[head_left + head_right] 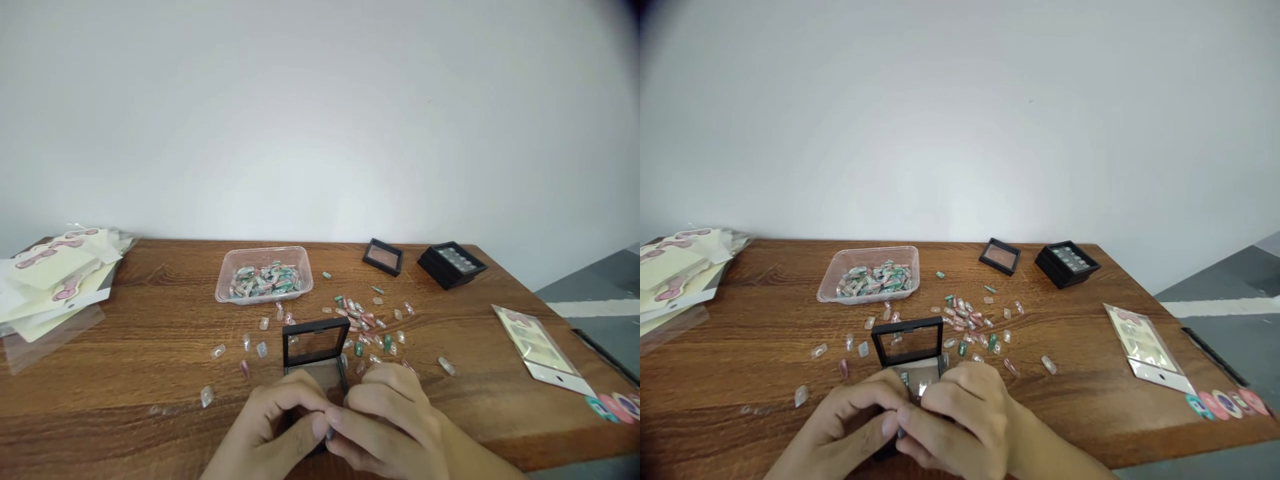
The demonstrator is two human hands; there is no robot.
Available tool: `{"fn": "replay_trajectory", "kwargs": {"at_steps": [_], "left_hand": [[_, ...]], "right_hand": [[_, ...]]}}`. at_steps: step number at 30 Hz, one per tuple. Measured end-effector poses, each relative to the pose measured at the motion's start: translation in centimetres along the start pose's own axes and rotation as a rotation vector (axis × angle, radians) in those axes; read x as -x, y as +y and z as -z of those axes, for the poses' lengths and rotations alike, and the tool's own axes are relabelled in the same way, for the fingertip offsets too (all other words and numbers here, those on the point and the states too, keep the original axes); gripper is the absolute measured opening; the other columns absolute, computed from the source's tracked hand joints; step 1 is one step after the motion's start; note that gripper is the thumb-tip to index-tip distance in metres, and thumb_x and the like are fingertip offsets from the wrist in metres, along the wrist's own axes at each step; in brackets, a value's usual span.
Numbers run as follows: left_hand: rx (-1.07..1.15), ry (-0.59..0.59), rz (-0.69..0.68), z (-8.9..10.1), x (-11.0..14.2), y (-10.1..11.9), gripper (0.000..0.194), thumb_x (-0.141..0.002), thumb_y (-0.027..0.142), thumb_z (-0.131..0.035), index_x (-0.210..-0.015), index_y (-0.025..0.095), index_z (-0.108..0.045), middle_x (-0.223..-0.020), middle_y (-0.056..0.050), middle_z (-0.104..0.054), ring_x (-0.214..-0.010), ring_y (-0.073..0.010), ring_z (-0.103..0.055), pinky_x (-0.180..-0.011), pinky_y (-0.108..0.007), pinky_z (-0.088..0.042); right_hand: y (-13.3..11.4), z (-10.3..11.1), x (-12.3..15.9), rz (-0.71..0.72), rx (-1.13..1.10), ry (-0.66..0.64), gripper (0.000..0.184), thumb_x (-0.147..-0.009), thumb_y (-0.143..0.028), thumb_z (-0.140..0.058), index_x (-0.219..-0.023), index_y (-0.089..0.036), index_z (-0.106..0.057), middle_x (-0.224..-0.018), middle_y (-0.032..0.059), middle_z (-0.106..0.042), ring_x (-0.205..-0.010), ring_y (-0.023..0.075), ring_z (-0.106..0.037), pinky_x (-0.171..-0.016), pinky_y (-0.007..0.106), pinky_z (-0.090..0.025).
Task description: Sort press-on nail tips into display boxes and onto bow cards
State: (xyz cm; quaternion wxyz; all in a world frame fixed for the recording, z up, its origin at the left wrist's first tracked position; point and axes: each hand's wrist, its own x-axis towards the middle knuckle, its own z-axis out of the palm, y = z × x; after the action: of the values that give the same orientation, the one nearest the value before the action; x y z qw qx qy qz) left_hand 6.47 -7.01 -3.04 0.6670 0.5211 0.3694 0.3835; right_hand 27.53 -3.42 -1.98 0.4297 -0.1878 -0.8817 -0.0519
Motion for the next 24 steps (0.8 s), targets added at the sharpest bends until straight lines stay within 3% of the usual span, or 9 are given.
{"fn": "replay_trajectory", "kwargs": {"at_steps": [6,12,16,24], "left_hand": [[0.068,-0.002,0.066,-0.3,0.1,0.4,0.021,-0.093,0.043,-0.069,-0.090,0.024,-0.078,-0.091,-0.002,-0.068,-0.089,-0.0182,-0.064,-0.086,-0.030,-0.048],[0.331,0.077,0.095,-0.6,0.6,0.6,0.019,-0.096,0.038,-0.067,-0.114,0.032,-0.068,-0.122,-0.001,-0.069,-0.108,-0.0188,-0.068,-0.095,-0.030,-0.051],[0.405,0.207,0.065,-0.4,1.2,1.6,0.015,-0.099,0.030,-0.063,-0.113,0.032,-0.068,-0.134,-0.002,-0.067,-0.114,-0.0214,-0.071,-0.095,-0.029,-0.054],[0.484,0.278,-0.022,0.4,2.4,3.1,0.023,-0.093,0.010,-0.069,-0.101,0.032,-0.069,-0.130,0.002,-0.070,-0.115,-0.0222,-0.072,-0.092,-0.022,-0.056]], "right_hand": [[-0.2,0.0,0.3,-0.007,0.004,0.000,0.011,-0.096,-0.025,-0.069,-0.100,-0.017,-0.075,-0.072,-0.0024,-0.072,-0.067,0.0129,-0.061,-0.062,0.027,-0.052],[0.0,0.3,0.1,-0.084,-0.072,0.051,0.006,-0.094,-0.022,-0.068,-0.097,-0.018,-0.071,-0.076,-0.0015,-0.069,-0.067,0.0112,-0.061,-0.065,0.024,-0.054],[0.6,0.5,-0.2,-0.159,-0.088,-0.006,0.012,-0.091,-0.017,-0.068,-0.103,-0.017,-0.070,-0.077,0.0011,-0.068,-0.066,0.0128,-0.060,-0.062,0.026,-0.051],[1.5,0.3,-0.2,-0.216,-0.145,-0.095,0.024,-0.090,-0.010,-0.069,-0.113,-0.015,-0.068,-0.081,0.0041,-0.072,-0.068,0.0153,-0.062,-0.063,0.029,-0.049]]}}
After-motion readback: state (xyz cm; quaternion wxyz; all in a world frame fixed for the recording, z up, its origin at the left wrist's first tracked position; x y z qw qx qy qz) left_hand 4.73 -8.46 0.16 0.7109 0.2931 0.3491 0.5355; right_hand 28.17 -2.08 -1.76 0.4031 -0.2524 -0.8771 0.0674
